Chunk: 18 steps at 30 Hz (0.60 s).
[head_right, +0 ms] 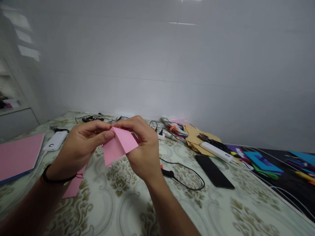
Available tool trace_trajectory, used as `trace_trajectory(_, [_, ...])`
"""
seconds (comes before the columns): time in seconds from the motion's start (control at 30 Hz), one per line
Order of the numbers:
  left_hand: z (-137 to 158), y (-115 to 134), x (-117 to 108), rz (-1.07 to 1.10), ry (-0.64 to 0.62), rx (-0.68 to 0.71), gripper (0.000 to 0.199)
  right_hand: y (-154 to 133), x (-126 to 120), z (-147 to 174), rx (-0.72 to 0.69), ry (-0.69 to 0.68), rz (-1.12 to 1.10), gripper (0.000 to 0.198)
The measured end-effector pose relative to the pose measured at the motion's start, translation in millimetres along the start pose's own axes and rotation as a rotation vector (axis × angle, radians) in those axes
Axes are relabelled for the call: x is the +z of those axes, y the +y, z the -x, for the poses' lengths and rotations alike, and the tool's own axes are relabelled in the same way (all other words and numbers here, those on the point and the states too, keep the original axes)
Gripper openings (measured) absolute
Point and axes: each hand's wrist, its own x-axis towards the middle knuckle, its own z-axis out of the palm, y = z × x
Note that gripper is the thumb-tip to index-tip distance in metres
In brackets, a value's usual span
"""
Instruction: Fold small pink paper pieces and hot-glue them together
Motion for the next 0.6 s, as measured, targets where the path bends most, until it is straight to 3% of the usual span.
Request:
trace_trajectory(0.3, [3.4, 8.9, -0.7, -0.145, 0.014, -0.005, 0.01, 0.6, 0.0, 0.5, 0.081, -0.009, -0.07, 0.016])
trace_trajectory(0.6, [-1.3, 8.0, -13.3, -0.208, 0.007, -0.08, 0.015, 8.4, -17.0, -6.9, 0.345, -0.18, -0.169, 0.021])
